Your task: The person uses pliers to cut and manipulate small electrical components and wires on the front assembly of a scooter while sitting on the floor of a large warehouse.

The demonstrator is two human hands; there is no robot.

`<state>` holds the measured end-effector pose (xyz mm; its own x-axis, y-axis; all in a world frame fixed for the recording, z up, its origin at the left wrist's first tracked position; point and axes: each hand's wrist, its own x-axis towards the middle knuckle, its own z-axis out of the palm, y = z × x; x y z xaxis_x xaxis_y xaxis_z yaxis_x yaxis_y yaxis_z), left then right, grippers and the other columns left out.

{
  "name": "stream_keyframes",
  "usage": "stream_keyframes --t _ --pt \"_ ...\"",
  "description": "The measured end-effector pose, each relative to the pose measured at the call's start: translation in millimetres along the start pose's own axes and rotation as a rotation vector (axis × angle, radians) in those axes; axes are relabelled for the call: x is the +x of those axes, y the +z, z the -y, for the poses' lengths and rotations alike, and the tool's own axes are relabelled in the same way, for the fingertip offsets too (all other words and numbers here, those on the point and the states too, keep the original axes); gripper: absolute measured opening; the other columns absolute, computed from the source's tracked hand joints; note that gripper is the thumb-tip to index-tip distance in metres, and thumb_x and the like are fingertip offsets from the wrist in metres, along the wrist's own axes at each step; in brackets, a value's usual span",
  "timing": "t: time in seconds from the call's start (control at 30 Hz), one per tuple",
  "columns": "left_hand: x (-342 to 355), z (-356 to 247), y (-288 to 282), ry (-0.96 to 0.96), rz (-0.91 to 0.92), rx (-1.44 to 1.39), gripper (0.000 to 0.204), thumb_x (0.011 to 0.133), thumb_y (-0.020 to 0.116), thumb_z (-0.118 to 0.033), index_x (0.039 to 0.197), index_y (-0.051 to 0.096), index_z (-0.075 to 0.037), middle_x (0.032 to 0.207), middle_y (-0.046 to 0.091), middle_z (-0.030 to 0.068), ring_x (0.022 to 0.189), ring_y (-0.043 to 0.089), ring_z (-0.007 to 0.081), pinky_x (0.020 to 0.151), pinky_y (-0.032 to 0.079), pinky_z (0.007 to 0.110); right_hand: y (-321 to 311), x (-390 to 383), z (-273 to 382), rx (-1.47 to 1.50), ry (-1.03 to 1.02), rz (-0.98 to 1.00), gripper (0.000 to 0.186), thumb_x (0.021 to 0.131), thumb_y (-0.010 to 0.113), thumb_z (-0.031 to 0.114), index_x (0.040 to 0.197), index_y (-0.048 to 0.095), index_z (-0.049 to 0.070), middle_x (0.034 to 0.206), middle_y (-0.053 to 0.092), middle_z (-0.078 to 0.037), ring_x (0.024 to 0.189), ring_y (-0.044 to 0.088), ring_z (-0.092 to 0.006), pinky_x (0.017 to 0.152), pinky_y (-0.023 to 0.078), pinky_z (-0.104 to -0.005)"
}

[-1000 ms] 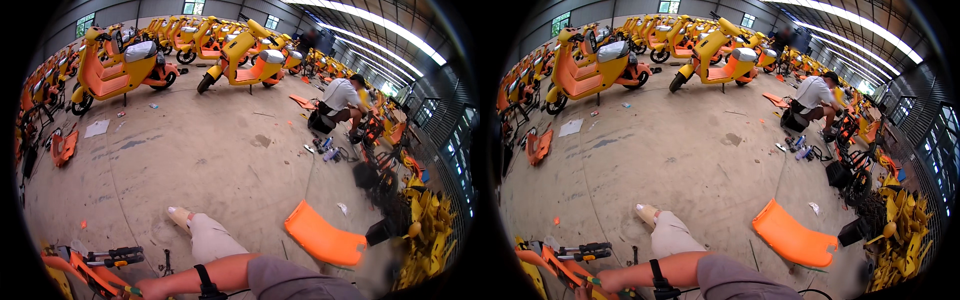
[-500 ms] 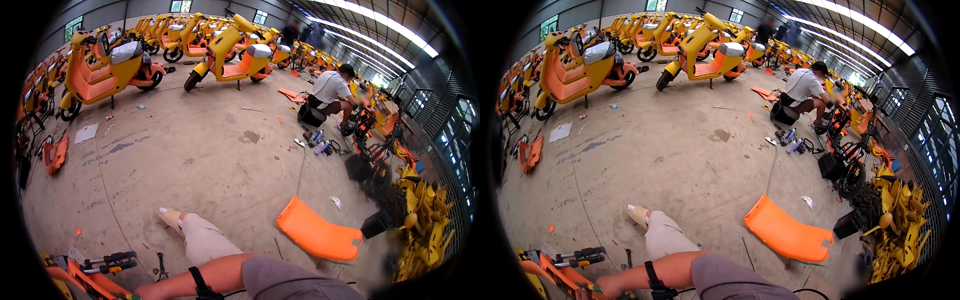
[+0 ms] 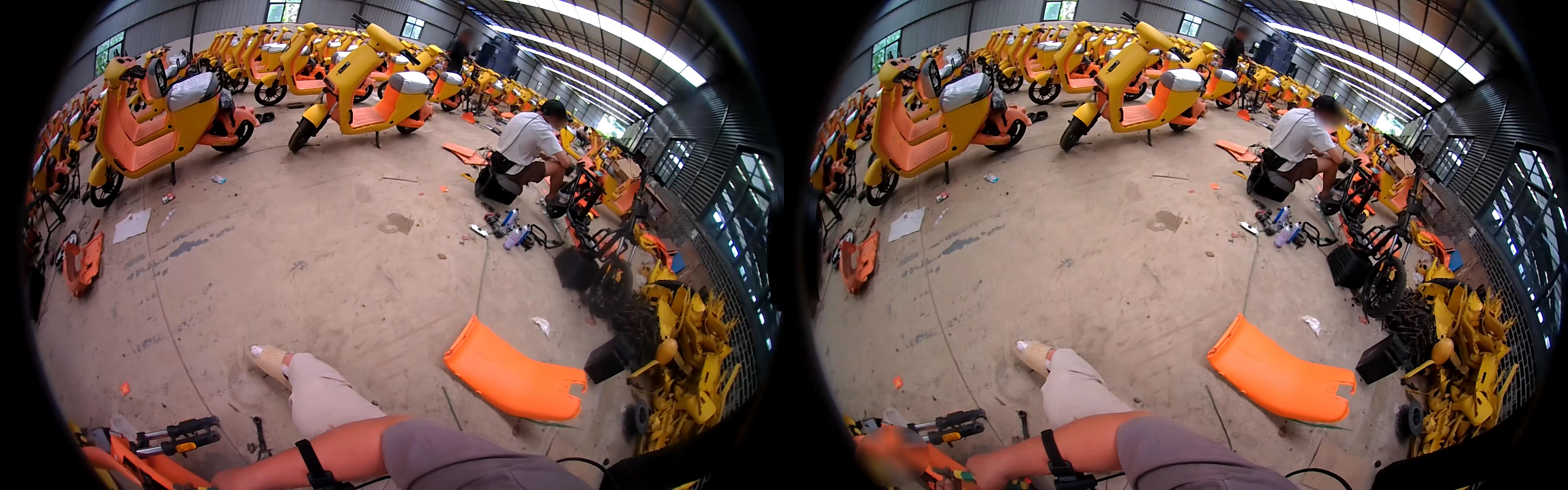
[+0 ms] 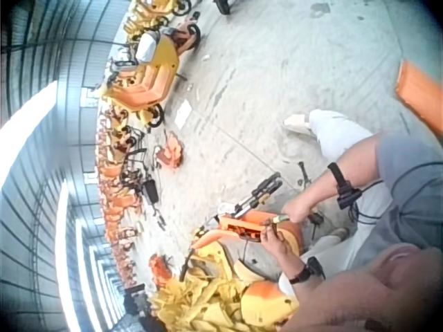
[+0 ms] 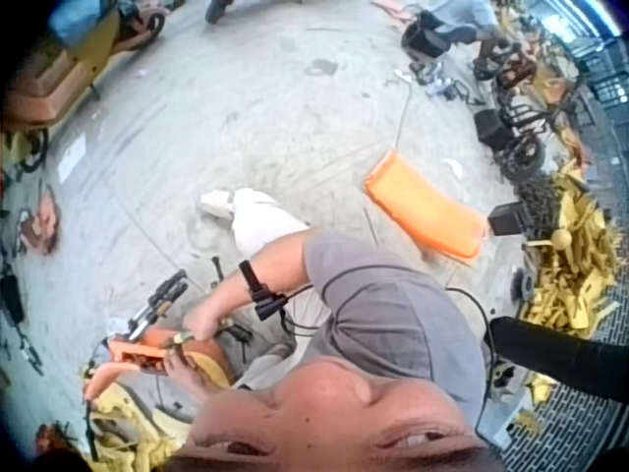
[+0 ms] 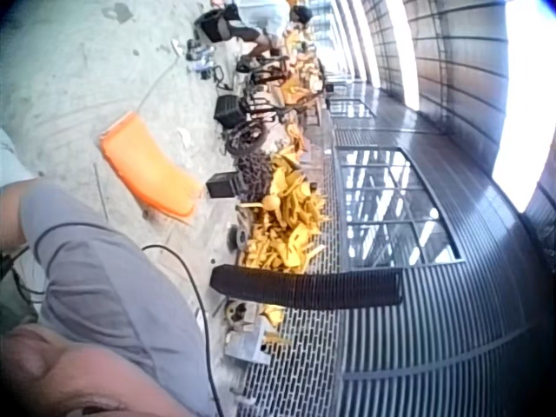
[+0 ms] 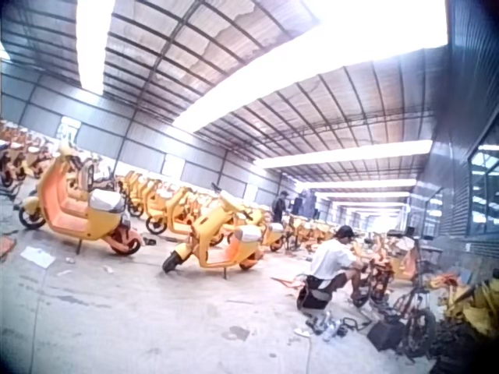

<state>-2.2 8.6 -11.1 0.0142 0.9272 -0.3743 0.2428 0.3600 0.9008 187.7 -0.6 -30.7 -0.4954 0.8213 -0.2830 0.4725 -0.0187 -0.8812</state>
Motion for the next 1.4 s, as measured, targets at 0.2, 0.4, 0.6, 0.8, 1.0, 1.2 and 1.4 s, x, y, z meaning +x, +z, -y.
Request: stream_keyframes --t 0.2,0.4,0.6,0.8,1.0,1.2,1.4 --pt "5.1 18.2 -20.4 0.214 0.012 0.177 0.035 0.095 0.057 -0.027 0.115 0.06 0.002 0.102 0.064 0.0116 0.092 0.058 0.0218 0.079 0.049 0.034 14.1 18.1 -15.8 0.094 -0.066 -0.02 0.027 0.072 0.06 0.015 0.092 0.068 0.0 0.089 0.069 -0.02 0.082 0.066 -0.0337 0.073 0.051 -0.0435" --pt "-7.6 -5.0 2.1 0.103 -0.036 0.114 0.032 0.094 0.059 -0.027 0.111 0.063 0.0 0.098 0.063 0.0092 0.085 0.057 0.0182 0.069 0.048 0.031 15.3 15.8 -21.5 0.073 -0.13 -0.013 0.03 0.075 0.065 0.024 0.095 0.068 0.001 0.093 0.07 -0.021 0.086 0.066 -0.0343 0.075 0.051 -0.0438" --pt "-4.1 -1.6 -2.3 0.042 -0.032 0.047 0.031 0.093 0.06 -0.026 0.111 0.063 -0.001 0.096 0.062 0.0081 0.079 0.056 0.0152 0.06 0.045 0.026 4.3 -9.6 -0.8 0.138 -0.071 -0.06 0.028 0.077 0.055 0.008 0.101 0.064 -0.002 0.091 0.067 -0.024 0.089 0.065 -0.0417 0.071 0.051 -0.0437" --pt "5.6 24.3 -18.6 0.102 -0.035 -0.065 0.034 0.093 0.061 -0.025 0.116 0.057 0.0 0.1 0.061 0.0077 0.083 0.054 0.0163 0.064 0.045 0.029 8.1 -2.1 11.9 0.005 -0.027 -0.031 0.029 0.076 0.06 0.018 0.097 0.067 -0.001 0.095 0.069 -0.023 0.091 0.065 -0.0374 0.076 0.051 -0.0445" --pt "5.5 29.2 -27.0 0.091 -0.031 -0.093 0.033 0.093 0.062 -0.024 0.116 0.056 0.0 0.104 0.061 0.008 0.085 0.055 0.0163 0.066 0.044 0.028 4.0 1.3 13.0 -0.016 -0.056 -0.016 0.024 0.072 0.058 0.012 0.091 0.066 0.0 0.089 0.069 -0.022 0.086 0.066 -0.0359 0.073 0.051 -0.0447" --pt "5.7 24.0 -20.6 0.061 -0.017 -0.159 0.033 0.094 0.063 -0.024 0.118 0.058 -0.003 0.105 0.064 0.0065 0.086 0.055 0.0143 0.067 0.043 0.026 -5.7 -0.6 10.3 0.139 0.032 0.149 0.026 0.07 0.058 0.011 0.093 0.064 0.0 0.082 0.069 -0.02 0.08 0.066 -0.0334 0.069 0.051 -0.0435" --pt "-2.5 8.8 -11.1 0.067 -0.057 -0.155 0.035 0.093 0.064 -0.024 0.121 0.058 -0.004 0.102 0.065 0.0048 0.083 0.056 0.0137 0.066 0.042 0.025 14.6 17.9 -12.1 -0.022 -0.096 -0.14 0.033 0.069 0.058 0.01 0.1 0.064 0.003 0.091 0.068 -0.023 0.087 0.066 -0.0372 0.074 0.052 -0.0444"
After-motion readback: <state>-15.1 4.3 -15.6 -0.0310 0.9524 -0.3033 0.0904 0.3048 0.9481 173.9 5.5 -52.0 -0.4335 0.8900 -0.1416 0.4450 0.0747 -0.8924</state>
